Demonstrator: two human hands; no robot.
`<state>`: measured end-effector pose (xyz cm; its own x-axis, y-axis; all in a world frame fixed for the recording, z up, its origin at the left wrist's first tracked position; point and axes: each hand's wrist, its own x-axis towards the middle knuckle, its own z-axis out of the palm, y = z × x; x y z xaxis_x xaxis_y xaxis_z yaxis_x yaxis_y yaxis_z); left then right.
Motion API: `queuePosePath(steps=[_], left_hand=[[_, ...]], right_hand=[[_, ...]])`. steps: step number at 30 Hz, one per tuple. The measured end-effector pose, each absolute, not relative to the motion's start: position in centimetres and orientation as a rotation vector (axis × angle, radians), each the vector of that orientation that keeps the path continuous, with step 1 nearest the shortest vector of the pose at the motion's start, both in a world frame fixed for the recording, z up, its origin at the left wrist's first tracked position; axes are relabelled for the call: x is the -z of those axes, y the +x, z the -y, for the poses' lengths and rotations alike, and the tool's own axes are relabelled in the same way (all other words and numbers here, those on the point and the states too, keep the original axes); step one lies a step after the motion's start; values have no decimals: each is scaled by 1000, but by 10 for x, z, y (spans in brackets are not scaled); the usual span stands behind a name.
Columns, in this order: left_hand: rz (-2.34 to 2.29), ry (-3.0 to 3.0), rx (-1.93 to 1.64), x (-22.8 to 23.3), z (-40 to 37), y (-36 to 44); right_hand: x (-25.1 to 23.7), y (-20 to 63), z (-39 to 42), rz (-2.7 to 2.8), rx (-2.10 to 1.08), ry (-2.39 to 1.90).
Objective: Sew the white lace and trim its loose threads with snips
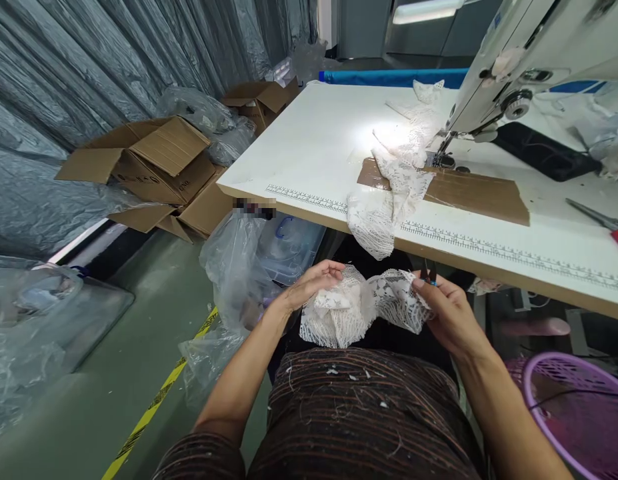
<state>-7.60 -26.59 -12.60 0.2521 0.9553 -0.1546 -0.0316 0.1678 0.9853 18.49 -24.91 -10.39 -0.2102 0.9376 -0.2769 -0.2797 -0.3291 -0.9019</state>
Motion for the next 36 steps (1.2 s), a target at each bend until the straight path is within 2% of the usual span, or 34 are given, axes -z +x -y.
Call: queuePosePath(steps=[3, 7, 11, 13, 16, 21, 28, 32, 36], left_hand=[[-1149, 1364, -758, 117, 273, -86], [-1062, 1525, -595, 81, 282, -86], [-797, 1588, -634, 42, 283, -63], [-828, 1616, -758, 33, 279, -45], [-1033, 1635, -996, 37, 269, -24], [-1130, 1552, -1167, 56, 254, -17], [-699, 1182, -928, 76, 244, -29], [-785, 1088, -905, 77, 257, -45], [-938, 1103, -871, 71, 280, -67]], right_hand=[[102, 183, 247, 888, -1721, -1072], [99, 179, 239, 920, -1715, -1002], [98, 166, 236, 1000, -1660, -1021], [98, 157, 239, 1054, -1674, -1023], [96, 146, 247, 997, -1794, -984], [85, 148, 250, 867, -1948, -958], [60, 177, 230, 944, -1882, -1029], [66, 184, 228, 940, -1779, -1067], [91, 176, 242, 938, -1873, -1122]])
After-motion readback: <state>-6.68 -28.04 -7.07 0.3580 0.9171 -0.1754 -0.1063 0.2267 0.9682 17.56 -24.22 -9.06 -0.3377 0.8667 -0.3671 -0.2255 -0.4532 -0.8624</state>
